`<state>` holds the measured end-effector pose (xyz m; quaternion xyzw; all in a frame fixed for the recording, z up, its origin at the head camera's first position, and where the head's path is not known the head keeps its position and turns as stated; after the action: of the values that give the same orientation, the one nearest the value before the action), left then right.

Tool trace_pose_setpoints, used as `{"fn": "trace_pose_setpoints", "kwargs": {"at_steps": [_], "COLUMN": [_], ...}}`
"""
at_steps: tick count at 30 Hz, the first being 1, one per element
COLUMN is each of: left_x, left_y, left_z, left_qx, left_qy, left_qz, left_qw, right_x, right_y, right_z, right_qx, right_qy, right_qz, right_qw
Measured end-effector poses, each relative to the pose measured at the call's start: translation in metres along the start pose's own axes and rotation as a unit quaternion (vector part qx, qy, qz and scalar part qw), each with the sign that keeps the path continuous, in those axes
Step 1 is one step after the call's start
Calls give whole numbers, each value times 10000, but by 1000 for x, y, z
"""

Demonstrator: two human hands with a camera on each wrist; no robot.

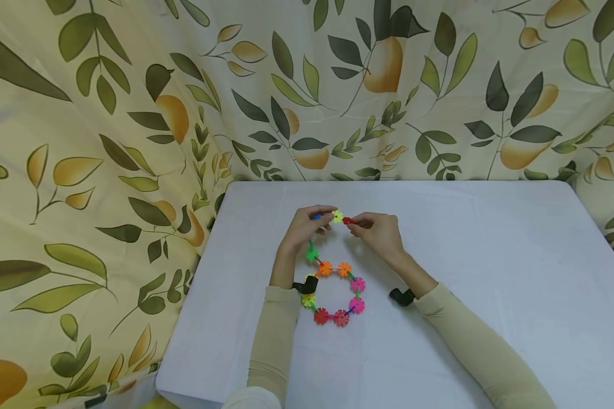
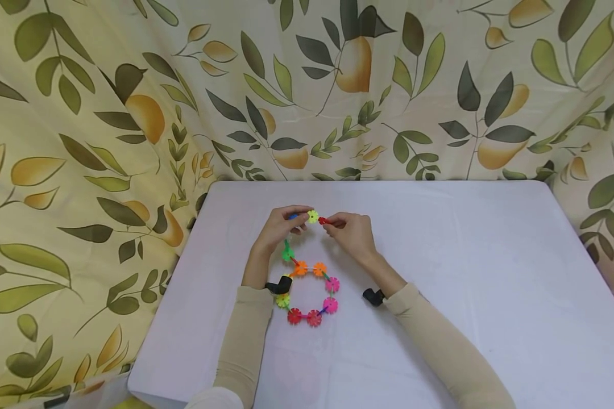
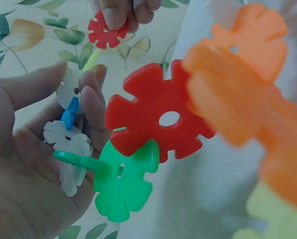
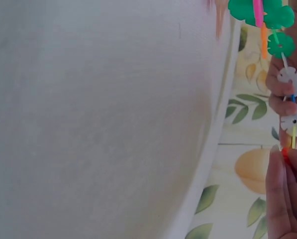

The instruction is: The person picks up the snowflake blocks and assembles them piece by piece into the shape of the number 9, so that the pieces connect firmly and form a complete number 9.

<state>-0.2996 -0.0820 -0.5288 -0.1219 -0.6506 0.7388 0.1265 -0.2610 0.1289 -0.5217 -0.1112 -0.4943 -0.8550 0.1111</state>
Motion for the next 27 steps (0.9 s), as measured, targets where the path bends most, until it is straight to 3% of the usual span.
{"fn": "trace_pose_setpoints", "kwargs": {"at_steps": [7,15,22,27], "left_x": [-1,-1,0,0], "left_y": [1,0,-3,-4], "left_z": [0,-2,-5,-5], "left_qx": [-283,-422,-459,-796], "left_qy": [-96,-178,-160,-119], "left_qz": [47,46,-52,4], "left_qw": [9995,9989,9988,9968], "right_x": [-2,-2,0,0], "right_y": [7,16,20,20], "right_z": [-3,-5,-7,-8], "right_qx": [-348,-849,-955,-879], "right_qy": [-201,-502,-643,-755], "right_qz": [517,1232,1439,1503], "right_qw": [9979,9875,9829,9818]}}
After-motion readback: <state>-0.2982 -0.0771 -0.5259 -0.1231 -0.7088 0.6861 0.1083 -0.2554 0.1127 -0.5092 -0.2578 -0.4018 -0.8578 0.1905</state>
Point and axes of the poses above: each hand's wrist, its own x-axis towards the middle knuckle, its own z-axis out of the back of the hand, y = z × x, the point moved 3 cm from there along x, towards the middle knuckle
